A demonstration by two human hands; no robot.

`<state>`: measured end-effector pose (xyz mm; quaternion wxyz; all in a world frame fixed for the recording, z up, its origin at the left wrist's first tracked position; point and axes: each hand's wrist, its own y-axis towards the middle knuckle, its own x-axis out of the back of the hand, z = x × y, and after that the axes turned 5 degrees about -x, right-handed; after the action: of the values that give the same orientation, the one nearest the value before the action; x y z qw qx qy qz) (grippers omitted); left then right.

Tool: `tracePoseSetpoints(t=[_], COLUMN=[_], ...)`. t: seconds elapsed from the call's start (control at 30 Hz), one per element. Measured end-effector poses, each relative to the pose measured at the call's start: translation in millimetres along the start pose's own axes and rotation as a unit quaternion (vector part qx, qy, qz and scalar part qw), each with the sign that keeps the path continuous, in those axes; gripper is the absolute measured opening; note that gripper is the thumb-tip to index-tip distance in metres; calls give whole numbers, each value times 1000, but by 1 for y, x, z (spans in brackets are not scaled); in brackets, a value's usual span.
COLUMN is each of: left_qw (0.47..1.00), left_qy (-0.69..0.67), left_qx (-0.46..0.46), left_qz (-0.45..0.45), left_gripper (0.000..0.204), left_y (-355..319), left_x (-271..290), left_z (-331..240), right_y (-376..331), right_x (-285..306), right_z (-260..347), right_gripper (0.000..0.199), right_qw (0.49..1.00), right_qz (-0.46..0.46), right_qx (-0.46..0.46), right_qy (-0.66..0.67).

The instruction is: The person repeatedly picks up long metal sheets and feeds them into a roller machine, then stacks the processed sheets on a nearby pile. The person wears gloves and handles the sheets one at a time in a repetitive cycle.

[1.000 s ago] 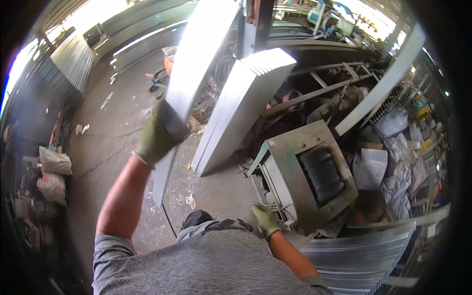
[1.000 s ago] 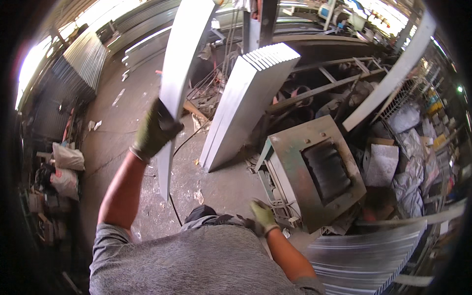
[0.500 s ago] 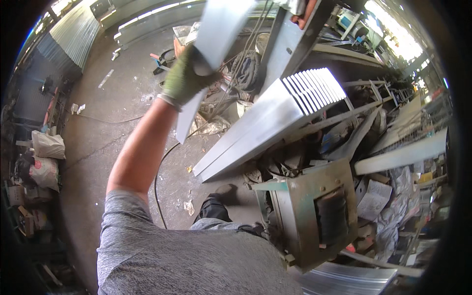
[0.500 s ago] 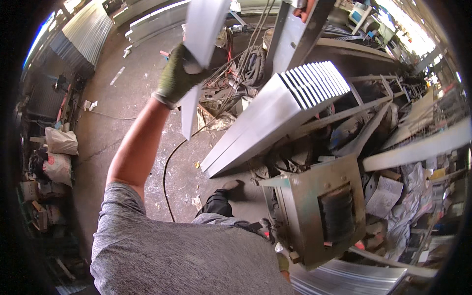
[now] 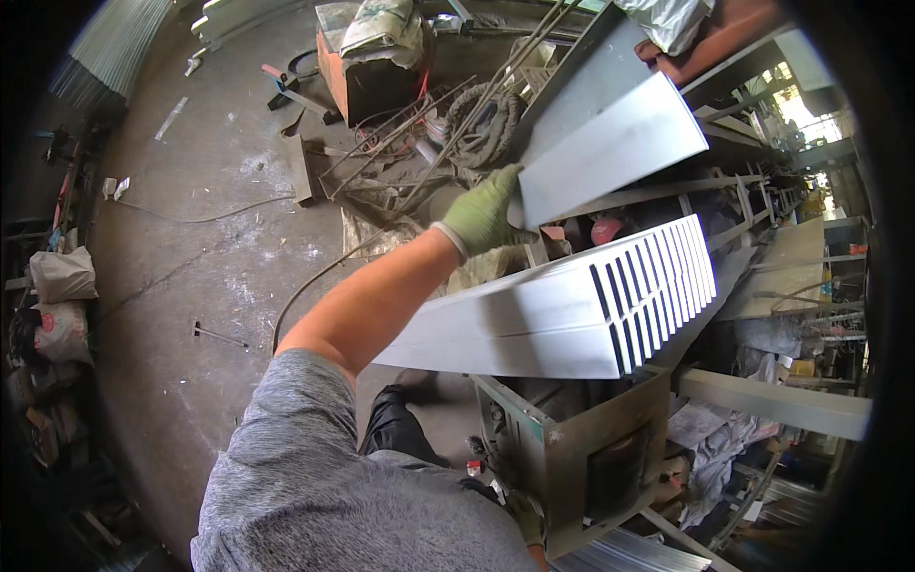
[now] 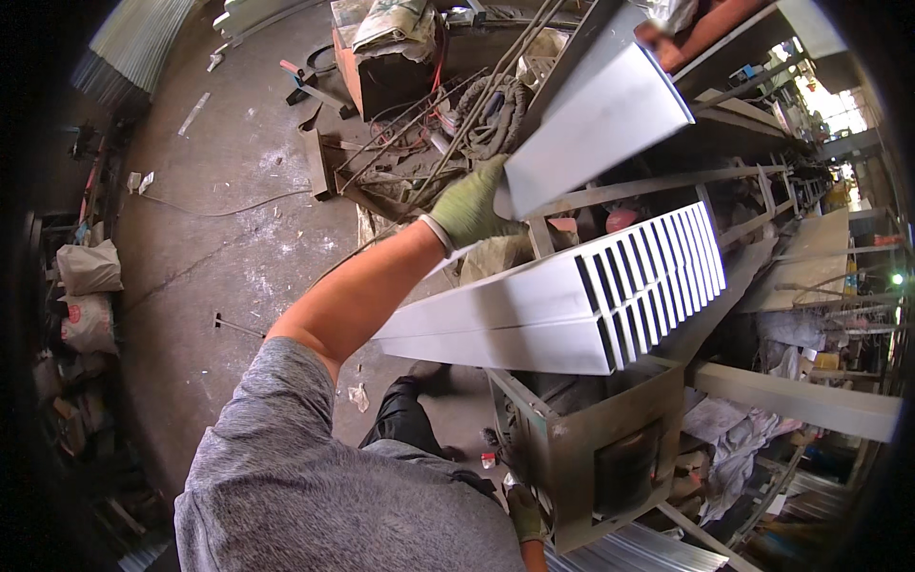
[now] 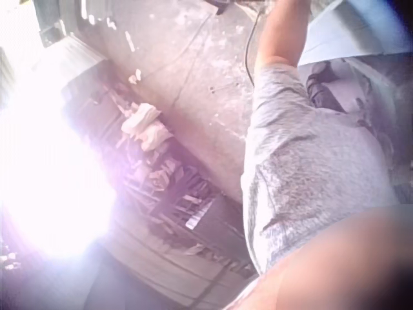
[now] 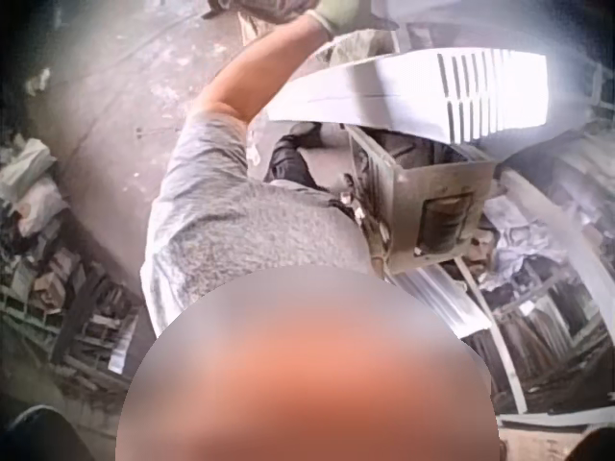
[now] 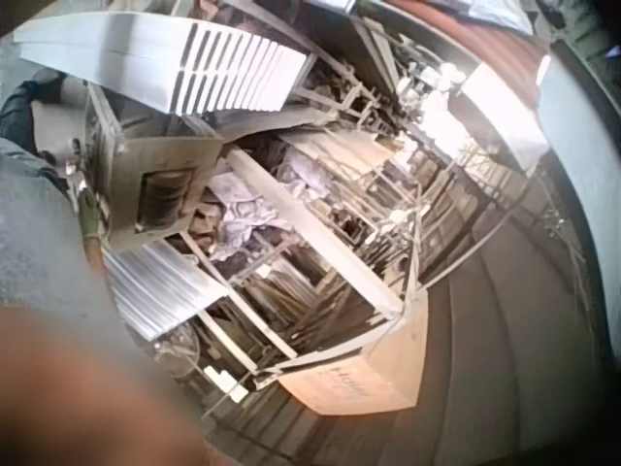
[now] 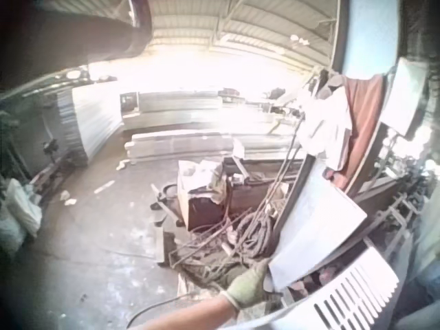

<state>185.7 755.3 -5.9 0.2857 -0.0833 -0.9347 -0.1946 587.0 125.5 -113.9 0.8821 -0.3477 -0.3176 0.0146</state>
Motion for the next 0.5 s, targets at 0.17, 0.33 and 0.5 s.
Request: tracePoseSetpoints(t=[0.17, 0.33, 0.5], left_qw=[995, 988, 961], left_qy=[-27, -72, -175], left_qx=[47, 30, 34], left_qz=[81, 130, 212], left_gripper=[121, 109, 53], left_y=[15, 23, 47], left_x=[-53, -99, -146], left_z=[16, 44, 79], right_y=[10, 2, 5], right_x=[3, 7, -7], right_z=[35, 49, 19], right_gripper=[33, 33, 39], right_qw=[996, 967, 947], right_qz=[35, 82, 54], right_qx=[-71, -189, -245], right_qy=[44, 149, 202])
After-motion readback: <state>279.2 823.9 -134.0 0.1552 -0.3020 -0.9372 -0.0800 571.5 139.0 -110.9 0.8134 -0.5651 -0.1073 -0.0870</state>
